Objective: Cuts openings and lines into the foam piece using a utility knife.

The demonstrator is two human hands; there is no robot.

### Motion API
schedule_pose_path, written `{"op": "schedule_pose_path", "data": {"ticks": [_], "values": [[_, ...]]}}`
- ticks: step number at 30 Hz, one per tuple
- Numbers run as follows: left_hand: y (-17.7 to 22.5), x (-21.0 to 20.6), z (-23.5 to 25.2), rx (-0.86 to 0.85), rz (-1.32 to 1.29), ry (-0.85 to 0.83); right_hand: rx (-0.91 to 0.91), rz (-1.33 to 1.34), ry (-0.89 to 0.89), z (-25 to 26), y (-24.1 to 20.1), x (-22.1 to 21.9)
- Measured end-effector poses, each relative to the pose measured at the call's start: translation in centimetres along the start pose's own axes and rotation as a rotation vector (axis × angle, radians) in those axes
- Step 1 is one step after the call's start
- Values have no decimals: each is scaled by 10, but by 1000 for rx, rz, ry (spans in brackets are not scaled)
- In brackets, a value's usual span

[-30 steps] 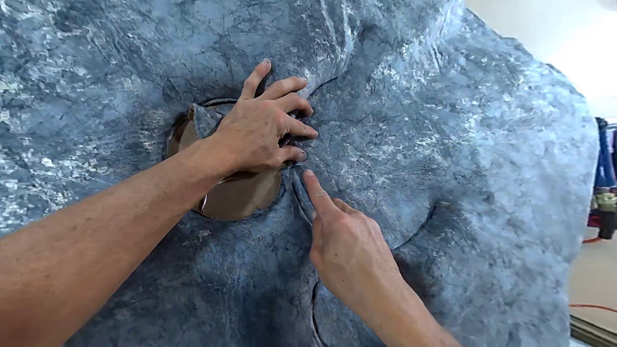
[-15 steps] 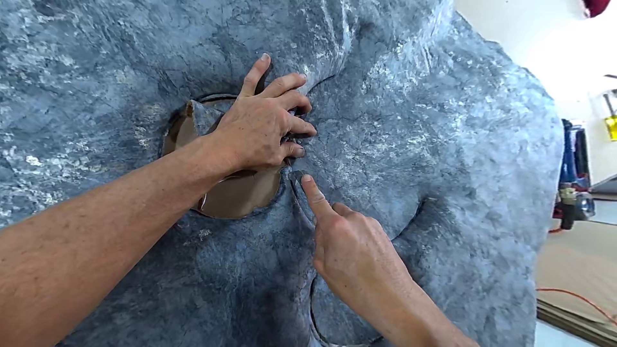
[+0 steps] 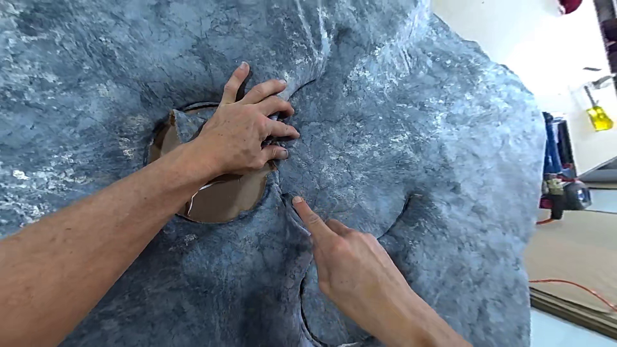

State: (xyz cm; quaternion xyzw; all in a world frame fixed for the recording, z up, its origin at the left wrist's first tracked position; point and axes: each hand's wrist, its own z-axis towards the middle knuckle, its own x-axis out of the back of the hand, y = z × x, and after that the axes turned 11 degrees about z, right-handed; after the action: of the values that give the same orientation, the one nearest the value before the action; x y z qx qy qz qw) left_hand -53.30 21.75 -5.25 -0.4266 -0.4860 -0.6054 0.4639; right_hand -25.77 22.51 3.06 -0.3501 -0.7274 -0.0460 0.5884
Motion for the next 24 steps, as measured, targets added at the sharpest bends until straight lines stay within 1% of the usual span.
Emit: {"op": "schedule_pose_path", "data": {"ticks": [2, 4, 7, 9, 12, 14, 17, 24], "values": [[-2, -1, 2, -23, -1, 41, -5, 137, 135, -7, 14, -2], [2, 2, -3, 8, -29, 112, -23, 207, 249, -14, 19, -6], [18, 23, -15, 100, -59, 210, -55, 269, 305, -13, 18, -16], [26, 29, -22, 95, -101, 157, -56, 297, 311, -8, 15, -22], [25, 18, -27, 41, -108, -1, -40, 306, 322, 0, 7, -28], [21, 12, -25, 23, -80, -61, -49, 301, 321, 5, 5, -30], [15, 11, -24, 9, -54, -109, -67, 283, 295, 12, 3, -29], [15, 11, -24, 30, -60, -149, -62, 217, 261, 20, 1, -28]]}}
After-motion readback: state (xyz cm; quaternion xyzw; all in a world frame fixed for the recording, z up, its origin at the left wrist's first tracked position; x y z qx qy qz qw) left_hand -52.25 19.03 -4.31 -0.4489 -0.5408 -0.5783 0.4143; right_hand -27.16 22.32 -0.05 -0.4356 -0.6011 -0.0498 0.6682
